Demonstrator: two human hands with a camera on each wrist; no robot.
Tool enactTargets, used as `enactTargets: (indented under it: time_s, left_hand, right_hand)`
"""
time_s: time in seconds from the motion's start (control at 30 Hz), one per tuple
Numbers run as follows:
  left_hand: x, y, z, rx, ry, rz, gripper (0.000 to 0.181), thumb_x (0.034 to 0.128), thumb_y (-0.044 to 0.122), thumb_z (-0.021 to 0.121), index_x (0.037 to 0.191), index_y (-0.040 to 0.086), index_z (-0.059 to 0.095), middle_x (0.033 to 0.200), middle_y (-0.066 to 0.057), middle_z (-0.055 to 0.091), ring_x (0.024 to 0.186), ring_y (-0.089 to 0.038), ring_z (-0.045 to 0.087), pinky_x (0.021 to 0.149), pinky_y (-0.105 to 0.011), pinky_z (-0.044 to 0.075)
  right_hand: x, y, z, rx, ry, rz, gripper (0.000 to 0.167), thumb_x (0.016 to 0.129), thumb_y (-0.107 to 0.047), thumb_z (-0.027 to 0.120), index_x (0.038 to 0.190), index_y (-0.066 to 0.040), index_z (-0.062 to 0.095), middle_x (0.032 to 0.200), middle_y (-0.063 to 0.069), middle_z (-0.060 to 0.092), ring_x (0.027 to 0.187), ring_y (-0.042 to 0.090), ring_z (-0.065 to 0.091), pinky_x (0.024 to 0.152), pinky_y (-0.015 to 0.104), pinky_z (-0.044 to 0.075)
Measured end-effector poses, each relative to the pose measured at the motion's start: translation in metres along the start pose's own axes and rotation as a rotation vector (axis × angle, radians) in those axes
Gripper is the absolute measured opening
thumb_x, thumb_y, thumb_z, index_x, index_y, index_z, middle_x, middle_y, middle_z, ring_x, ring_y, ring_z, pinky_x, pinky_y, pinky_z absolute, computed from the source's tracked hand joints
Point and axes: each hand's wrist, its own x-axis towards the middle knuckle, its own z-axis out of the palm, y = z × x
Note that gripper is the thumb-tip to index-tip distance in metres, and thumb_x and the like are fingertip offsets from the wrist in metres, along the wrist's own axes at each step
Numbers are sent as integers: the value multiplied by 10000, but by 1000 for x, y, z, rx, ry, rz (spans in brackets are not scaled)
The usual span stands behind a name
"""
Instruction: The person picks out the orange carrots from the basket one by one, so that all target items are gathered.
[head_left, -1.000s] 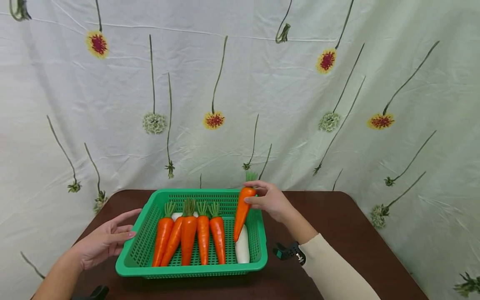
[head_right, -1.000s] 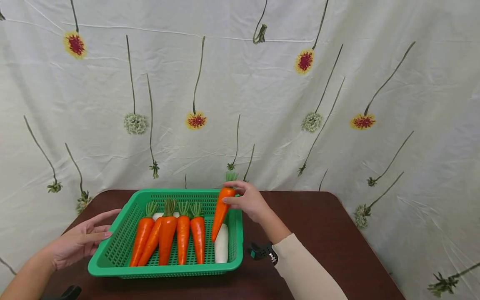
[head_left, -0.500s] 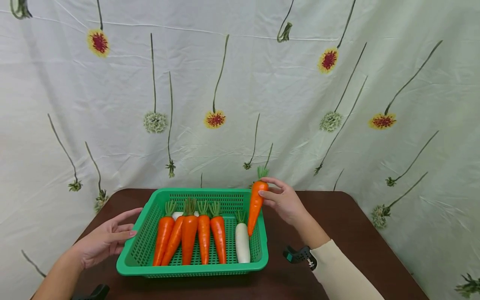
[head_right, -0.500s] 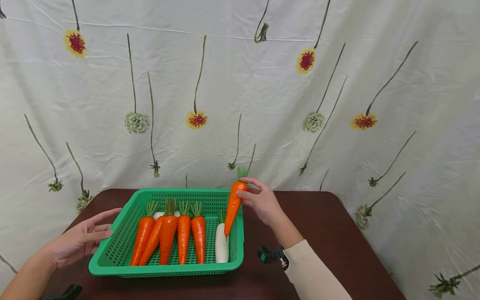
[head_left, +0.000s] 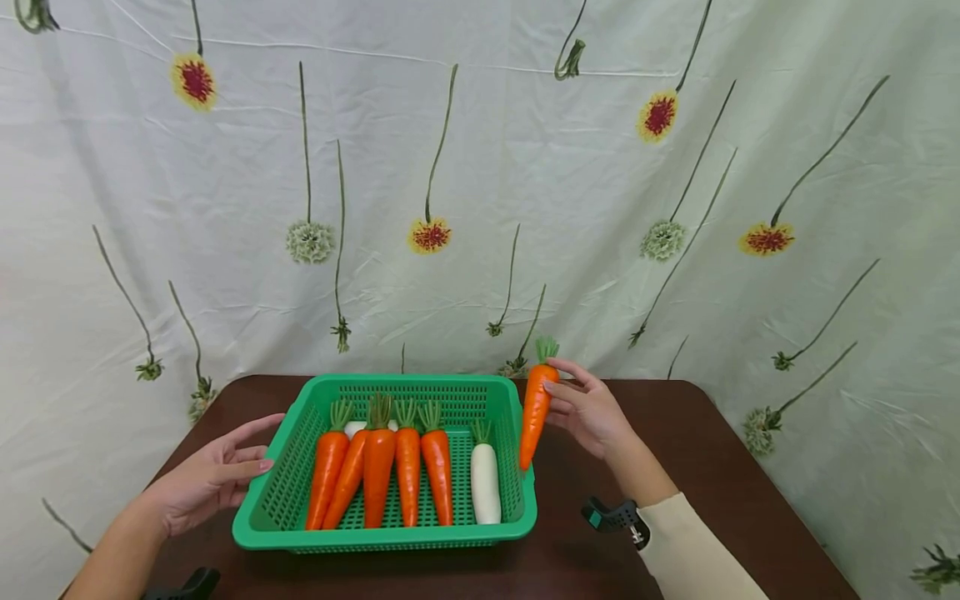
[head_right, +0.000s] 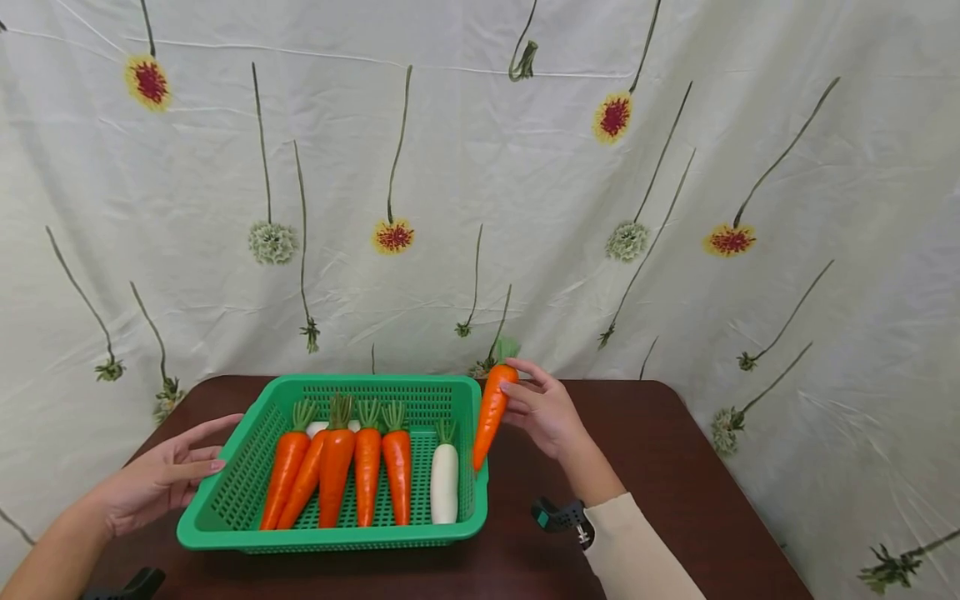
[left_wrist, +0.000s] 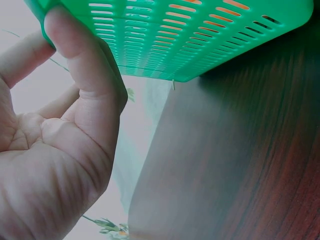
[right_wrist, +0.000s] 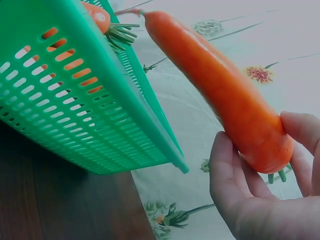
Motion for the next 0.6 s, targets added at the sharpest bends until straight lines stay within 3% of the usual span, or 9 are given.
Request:
enactTargets:
  time_s: [0.3, 0.6]
  left_hand:
    - [-1, 0, 1, 0, 2, 1, 633, 1090, -15, 358, 1561, 398, 268, 1355, -22, 677, 1170, -290, 708, 1001, -525, 566]
    - [0, 1, 2, 6, 19, -7, 626, 1091, -5, 370, 1556, 400, 264, 1348, -14, 681, 1171, -285, 708, 1002, -526, 563]
  right_hand:
    - [-3, 4, -9, 13, -6, 2, 513, 1039, -110, 591, 1514, -103, 397, 1168, 53, 652, 873, 199, 721, 817, 368, 625]
    - [-7, 13, -21, -30, -49, 1, 532, 1013, -39, 600, 1504, -78, 398, 1153, 37, 692, 917, 218, 730, 854, 371, 631]
